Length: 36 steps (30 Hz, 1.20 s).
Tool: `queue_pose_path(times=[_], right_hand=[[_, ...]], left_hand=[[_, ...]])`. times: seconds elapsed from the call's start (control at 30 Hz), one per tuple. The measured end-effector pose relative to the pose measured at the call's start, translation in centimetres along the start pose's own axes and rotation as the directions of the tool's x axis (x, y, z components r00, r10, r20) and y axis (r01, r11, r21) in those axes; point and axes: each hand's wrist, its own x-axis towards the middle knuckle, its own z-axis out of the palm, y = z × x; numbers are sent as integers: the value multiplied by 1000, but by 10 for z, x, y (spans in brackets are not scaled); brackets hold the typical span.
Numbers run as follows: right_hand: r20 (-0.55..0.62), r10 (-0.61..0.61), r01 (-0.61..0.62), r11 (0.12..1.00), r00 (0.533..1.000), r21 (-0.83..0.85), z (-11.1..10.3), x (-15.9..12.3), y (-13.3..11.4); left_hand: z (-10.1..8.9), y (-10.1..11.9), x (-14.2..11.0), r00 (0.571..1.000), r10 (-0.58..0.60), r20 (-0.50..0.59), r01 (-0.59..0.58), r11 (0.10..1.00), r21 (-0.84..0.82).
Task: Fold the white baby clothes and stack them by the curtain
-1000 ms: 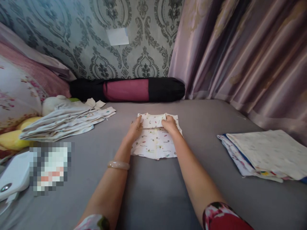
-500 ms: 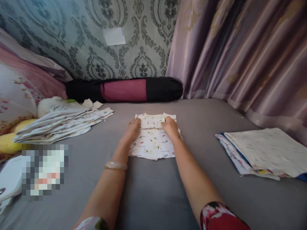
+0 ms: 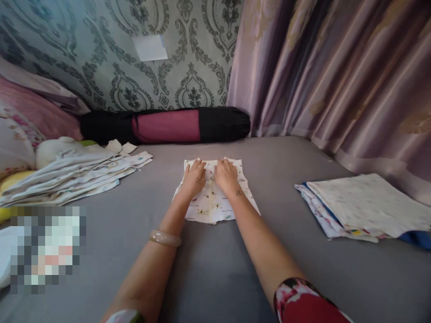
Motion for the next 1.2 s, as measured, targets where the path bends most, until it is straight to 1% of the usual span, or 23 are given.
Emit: queue_pose_path(times=[0.07,0.1,0.2,0.27,0.43,0.57,0.77,0.83,0.9,0.97,1.1,1.2], right_hand=[[32,-111,111,994,993,5,12,-1,-3],[55,-140,140,990,989,3,18,-2,-3],[105,-147,149,989,983,-10,32,-4,-2],[108,-134,138,990,985,-23,35,-5,0],[124,-128,134,990,984,-42,35,-5,0],[137,-111,118,992,984,-47,35,-4,1],[149,-98,108,993,984,-56,35,-2,0],[157,-93,103,993,983,-58,35,-2,-1],[161,-92,103,993,983,-56,34,-2,-1],[166,-94,104,993,982,-52,33,-1,-2],[190,-86,96,994,978,-47,33,0,-2],[203,-82,92,995,976,-40,34,0,-2]], left_hand=[[8,0,-2,1000,5,12,-5,999,51],[12,-2,-4,1000,-5,11,5,997,74],[20,-10,-7,999,-36,3,36,993,114],[22,-12,-9,998,-59,11,58,990,129],[20,-6,-9,985,-165,40,155,969,193],[18,-3,-8,974,-213,75,192,956,222],[3,-8,8,976,-185,117,143,944,298],[1,-12,14,979,-176,100,135,936,325],[2,-17,18,989,-135,64,107,938,329],[7,-23,19,993,-103,61,80,948,309],[18,-34,18,982,-134,135,92,955,281],[21,-37,18,978,-144,150,97,954,283]])
